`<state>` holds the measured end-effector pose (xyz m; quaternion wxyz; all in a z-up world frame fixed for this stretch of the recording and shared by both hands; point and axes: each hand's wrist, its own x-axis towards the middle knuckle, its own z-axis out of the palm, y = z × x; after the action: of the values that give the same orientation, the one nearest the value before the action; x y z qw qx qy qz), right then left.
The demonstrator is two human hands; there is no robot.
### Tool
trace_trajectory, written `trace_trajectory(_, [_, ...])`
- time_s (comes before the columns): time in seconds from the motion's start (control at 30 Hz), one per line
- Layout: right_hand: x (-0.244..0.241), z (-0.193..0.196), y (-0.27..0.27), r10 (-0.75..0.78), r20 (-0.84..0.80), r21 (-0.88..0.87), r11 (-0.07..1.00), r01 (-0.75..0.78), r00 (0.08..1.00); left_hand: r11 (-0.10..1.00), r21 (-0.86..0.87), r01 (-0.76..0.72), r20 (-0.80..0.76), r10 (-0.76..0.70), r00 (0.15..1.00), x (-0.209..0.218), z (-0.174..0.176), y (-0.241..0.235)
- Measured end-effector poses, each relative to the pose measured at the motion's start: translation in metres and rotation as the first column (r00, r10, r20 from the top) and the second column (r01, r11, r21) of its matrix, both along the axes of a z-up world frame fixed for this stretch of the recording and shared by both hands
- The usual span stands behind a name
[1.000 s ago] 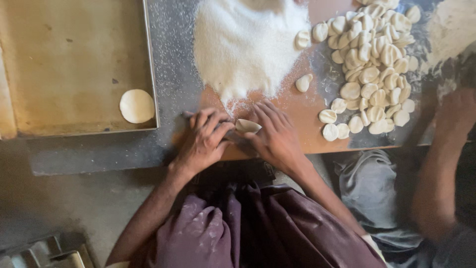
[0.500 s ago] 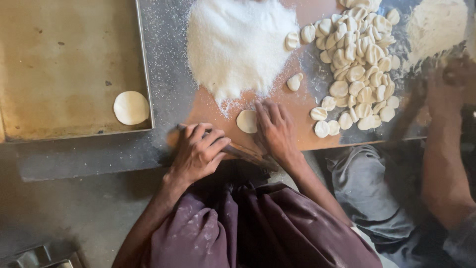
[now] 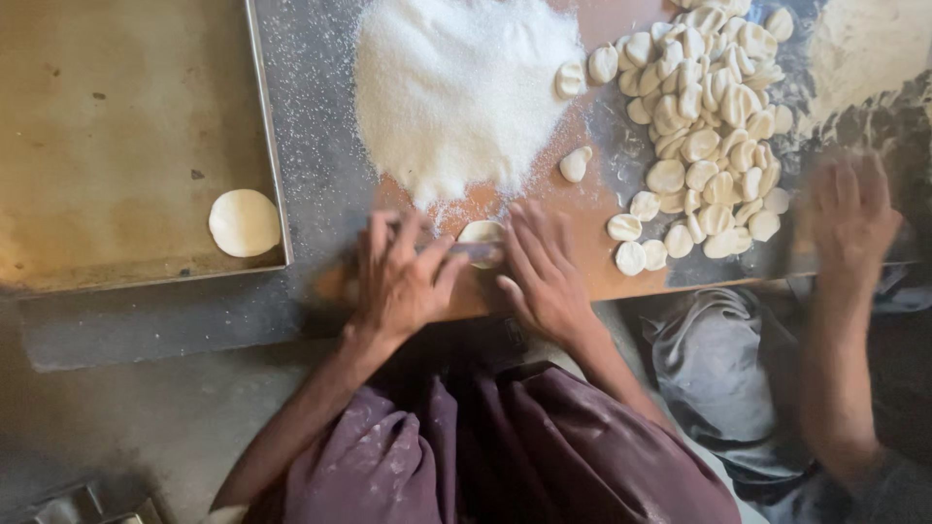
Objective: The person rolls small dough balls into flat circular discs using a rolling pin on a floured surface. They place the flattened dough pieces onto a metal tray and continue the process with additional dough balls.
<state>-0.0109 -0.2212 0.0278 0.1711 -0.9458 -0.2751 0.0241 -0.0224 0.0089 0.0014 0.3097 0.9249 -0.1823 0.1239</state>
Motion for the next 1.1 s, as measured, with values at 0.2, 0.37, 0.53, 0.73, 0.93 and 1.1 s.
trace_trajectory(0.2, [0.007, -0.022, 0.002, -0.06, 0.064, -0.084, 0.994, 0.065, 0.996, 0.996, 0.082, -0.041, -0.024, 0.043, 0.999, 0.03, -0.008, 0.001])
trace_trajectory(0.37, [-0.029, -0.007, -0.009, -0.034, 0.005, -0.009, 0.999, 0.034, 0.999, 0.997, 0.021, 0.068, -0.129, -0.064, 0.989, -0.014, 0.008, 0.006])
trace_trajectory(0.53, [-0.028, -0.004, -0.005, -0.107, 0.065, 0.06, 0.993, 0.104, 0.992, 0.994, 0.026, 0.102, -0.128, -0.098, 0.987, -0.036, 0.017, 0.015])
trace_trajectory(0.73, [-0.005, -0.006, 0.013, -0.221, -0.163, 0.22, 0.942, 0.254, 0.961, 0.991, -0.046, 0.129, -0.126, -0.134, 0.983, -0.05, 0.008, 0.017])
trace_trajectory(0.93, [0.018, -0.017, 0.001, -0.354, 0.117, 0.219, 0.921, 0.323, 0.928, 0.998, 0.051, 0.049, 0.019, -0.05, 0.999, 0.009, -0.019, 0.0])
trace_trajectory(1.1, [0.024, -0.015, 0.005, -0.356, 0.072, 0.261, 0.908, 0.327, 0.932, 0.993, 0.088, 0.075, -0.075, -0.069, 0.995, 0.028, -0.013, 0.007])
